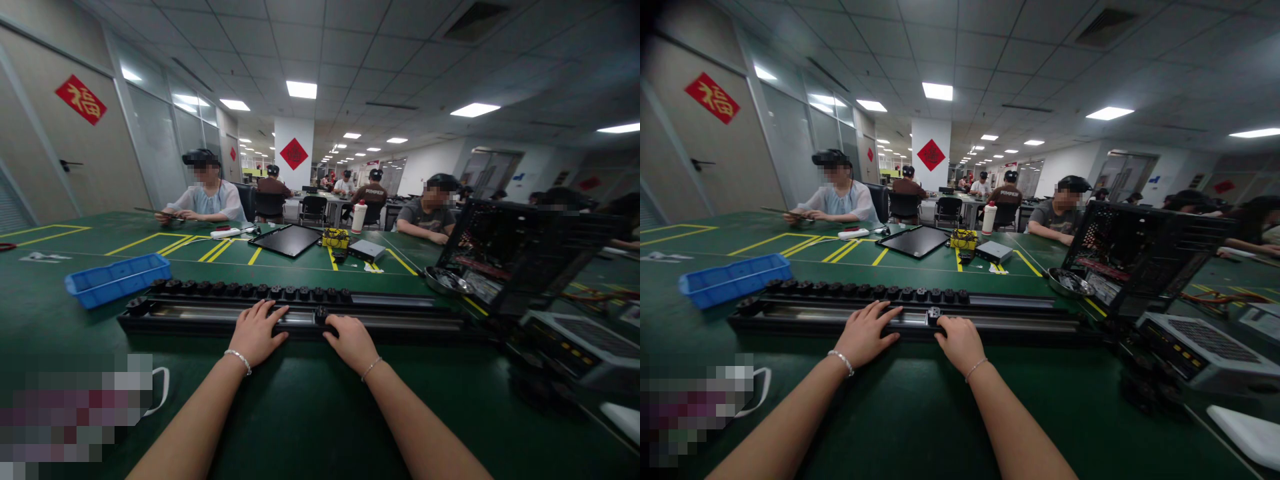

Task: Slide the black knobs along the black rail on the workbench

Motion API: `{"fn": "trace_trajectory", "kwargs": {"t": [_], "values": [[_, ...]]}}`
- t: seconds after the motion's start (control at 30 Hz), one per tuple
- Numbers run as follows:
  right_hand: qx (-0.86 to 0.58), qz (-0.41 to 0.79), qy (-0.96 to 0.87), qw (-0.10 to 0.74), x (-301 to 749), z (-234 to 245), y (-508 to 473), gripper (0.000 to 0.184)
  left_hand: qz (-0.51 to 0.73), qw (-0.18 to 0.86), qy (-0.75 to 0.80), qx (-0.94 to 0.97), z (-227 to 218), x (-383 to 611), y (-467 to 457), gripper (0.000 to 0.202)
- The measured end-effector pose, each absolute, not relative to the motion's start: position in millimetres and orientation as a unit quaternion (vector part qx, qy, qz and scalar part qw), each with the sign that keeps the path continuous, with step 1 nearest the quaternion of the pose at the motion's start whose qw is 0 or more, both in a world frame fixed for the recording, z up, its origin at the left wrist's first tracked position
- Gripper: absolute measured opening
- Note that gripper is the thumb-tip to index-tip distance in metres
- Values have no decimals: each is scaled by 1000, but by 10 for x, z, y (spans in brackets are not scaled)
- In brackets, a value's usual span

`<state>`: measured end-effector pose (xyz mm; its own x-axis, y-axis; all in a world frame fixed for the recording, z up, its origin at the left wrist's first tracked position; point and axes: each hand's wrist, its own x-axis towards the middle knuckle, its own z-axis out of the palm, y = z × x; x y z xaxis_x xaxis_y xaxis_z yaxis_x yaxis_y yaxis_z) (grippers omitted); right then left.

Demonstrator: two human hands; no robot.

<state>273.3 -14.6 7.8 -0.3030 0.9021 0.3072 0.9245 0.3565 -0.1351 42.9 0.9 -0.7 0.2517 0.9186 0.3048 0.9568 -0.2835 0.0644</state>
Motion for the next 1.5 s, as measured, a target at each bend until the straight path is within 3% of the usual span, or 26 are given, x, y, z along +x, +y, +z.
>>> {"fn": "trace_trajectory", "kwargs": {"t": [0.73,1.5], "values": [[-570,-21,-810,138,2837,159,-145,19,-152,75,-589,-790,-25,419,14,54],[-586,-8,-794,160,2874,114,-129,15,-151,66,-590,-790,-17,414,16,54]]}}
